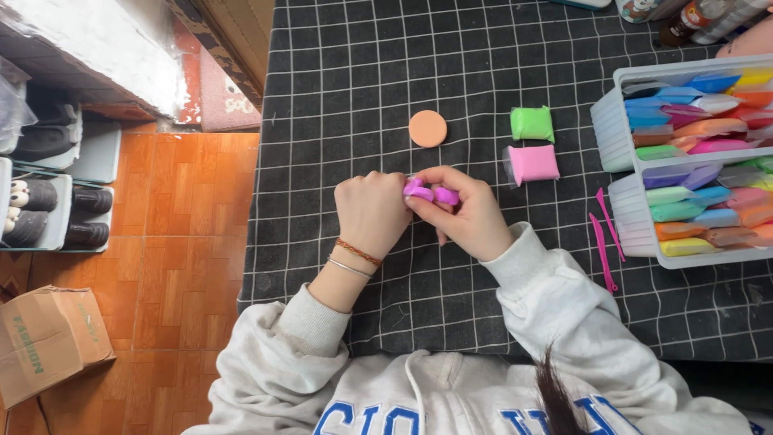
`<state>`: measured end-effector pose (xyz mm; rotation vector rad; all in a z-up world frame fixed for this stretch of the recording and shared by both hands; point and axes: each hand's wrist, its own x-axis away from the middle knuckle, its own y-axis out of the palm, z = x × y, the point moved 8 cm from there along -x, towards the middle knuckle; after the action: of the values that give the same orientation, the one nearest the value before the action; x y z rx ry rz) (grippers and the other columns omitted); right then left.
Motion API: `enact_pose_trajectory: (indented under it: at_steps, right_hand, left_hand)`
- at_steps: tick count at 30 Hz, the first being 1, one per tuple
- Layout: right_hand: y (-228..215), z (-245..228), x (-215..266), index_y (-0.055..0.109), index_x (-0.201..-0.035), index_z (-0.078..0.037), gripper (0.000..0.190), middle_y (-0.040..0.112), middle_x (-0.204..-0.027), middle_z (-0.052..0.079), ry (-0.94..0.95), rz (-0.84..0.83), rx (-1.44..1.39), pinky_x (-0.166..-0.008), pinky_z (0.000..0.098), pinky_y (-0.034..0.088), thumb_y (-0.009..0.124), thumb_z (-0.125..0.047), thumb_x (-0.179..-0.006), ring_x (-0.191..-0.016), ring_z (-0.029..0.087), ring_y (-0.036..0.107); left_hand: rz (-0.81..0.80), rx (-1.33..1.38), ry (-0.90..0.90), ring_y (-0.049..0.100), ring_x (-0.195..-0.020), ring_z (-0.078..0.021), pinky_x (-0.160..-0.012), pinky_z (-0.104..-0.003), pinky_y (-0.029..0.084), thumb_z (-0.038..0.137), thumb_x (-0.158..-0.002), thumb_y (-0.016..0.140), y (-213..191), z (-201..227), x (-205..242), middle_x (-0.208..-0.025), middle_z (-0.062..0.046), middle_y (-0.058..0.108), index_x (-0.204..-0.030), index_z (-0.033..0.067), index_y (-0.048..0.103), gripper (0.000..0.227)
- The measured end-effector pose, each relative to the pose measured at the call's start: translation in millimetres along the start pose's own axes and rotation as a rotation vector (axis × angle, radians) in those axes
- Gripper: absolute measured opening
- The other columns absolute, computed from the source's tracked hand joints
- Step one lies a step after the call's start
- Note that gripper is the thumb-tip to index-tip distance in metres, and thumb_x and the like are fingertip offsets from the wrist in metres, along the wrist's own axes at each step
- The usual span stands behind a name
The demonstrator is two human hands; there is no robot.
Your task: The person selects several colors of air-dry clay from a storage container, kneads a piece of purple clay by hand, and затем begins opening a small plastic bag containing orange clay.
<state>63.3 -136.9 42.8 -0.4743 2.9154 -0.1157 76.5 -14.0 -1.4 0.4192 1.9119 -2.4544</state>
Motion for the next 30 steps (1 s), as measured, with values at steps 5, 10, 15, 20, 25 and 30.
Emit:
enact_pose_trajectory:
  at_steps: [5, 10, 15, 20, 25, 30]
  right_hand:
    - [-5.5, 1.0, 1.9, 0.069, -0.102, 0.004, 0.016, 0.042, -0.049, 0.000, -0.162, 0.044, 0.179, -0.043, 0.0222, 0.050, 0.077, 0.002, -0.088, -0.038, 0.016, 0.063]
    - [-12.3, 5.1, 7.9, 0.068, -0.098, 0.004, 0.008, 0.042, -0.044, -0.001, -0.159, 0.131, 0.072, -0.047, 0.0227, 0.052, 0.071, 0.002, -0.091, -0.039, 0.014, 0.062]
    - [-21.3, 0.6, 7.2, 0.061, -0.095, -0.003, 0.005, 0.052, -0.060, 0.003, -0.034, 0.217, -0.348, -0.032, 0.0264, 0.051, 0.063, -0.008, -0.097, -0.034, 0.014, 0.057]
    - [-98.8, 26.4, -1.3, 0.051, -0.081, -0.012, 0.016, 0.027, -0.056, -0.004, 0.041, 0.331, -0.782, -0.032, 0.0278, 0.039, 0.055, -0.019, -0.094, -0.037, 0.011, 0.036]
    - [-103.7, 28.4, -1.8, 0.048, -0.083, -0.016, 0.038, 0.039, -0.068, 0.002, 0.048, 0.267, -0.899, -0.033, 0.0233, 0.041, 0.047, -0.046, -0.105, -0.044, 0.011, 0.039]
    - [-100.3, 21.8, -1.1, 0.054, -0.105, -0.013, 0.012, 0.072, -0.103, 0.021, 0.059, 0.342, -0.699, -0.051, 0.0246, 0.061, 0.057, -0.025, -0.105, -0.060, 0.013, 0.060]
  left_hand:
    - [-0.102, 0.044, -0.034, 0.074, -0.064, -0.0369, -0.063, -0.043, 0.056, 0.035, -0.077, 0.069, -5.2, 3.5, -4.7, -0.059, -0.005, 0.067, -0.077, 0.0215, 0.078, 0.017]
    - [-0.179, 0.108, -0.115, 0.074, -0.073, -0.0417, -0.066, -0.048, 0.056, 0.042, -0.074, 0.063, -10.6, -3.6, -14.2, -0.065, -0.008, 0.069, -0.077, 0.0265, 0.077, 0.021]
    - [-0.053, 0.114, -0.171, 0.075, -0.073, -0.0433, -0.068, -0.050, 0.059, 0.036, -0.082, 0.070, -66.2, -7.1, -17.6, -0.063, -0.010, 0.070, -0.082, 0.0209, 0.080, 0.018]
    - [0.112, 0.259, -0.299, 0.071, -0.070, -0.0470, -0.067, -0.052, 0.057, 0.050, -0.084, 0.072, -64.0, -59.0, -12.9, -0.060, -0.015, 0.063, -0.080, 0.0135, 0.071, 0.036]
    - [0.096, 0.624, -0.376, 0.070, -0.076, -0.0468, -0.073, -0.055, 0.054, 0.061, -0.092, 0.069, -58.7, -52.7, -15.2, -0.063, -0.015, 0.064, -0.086, 0.0181, 0.068, 0.044]
    - [0.015, 0.943, -0.328, 0.068, -0.061, -0.0182, -0.069, -0.033, 0.055, 0.041, -0.102, 0.061, -27.5, -55.0, -32.6, -0.056, -0.003, 0.065, -0.086, 0.0160, 0.063, 0.030]
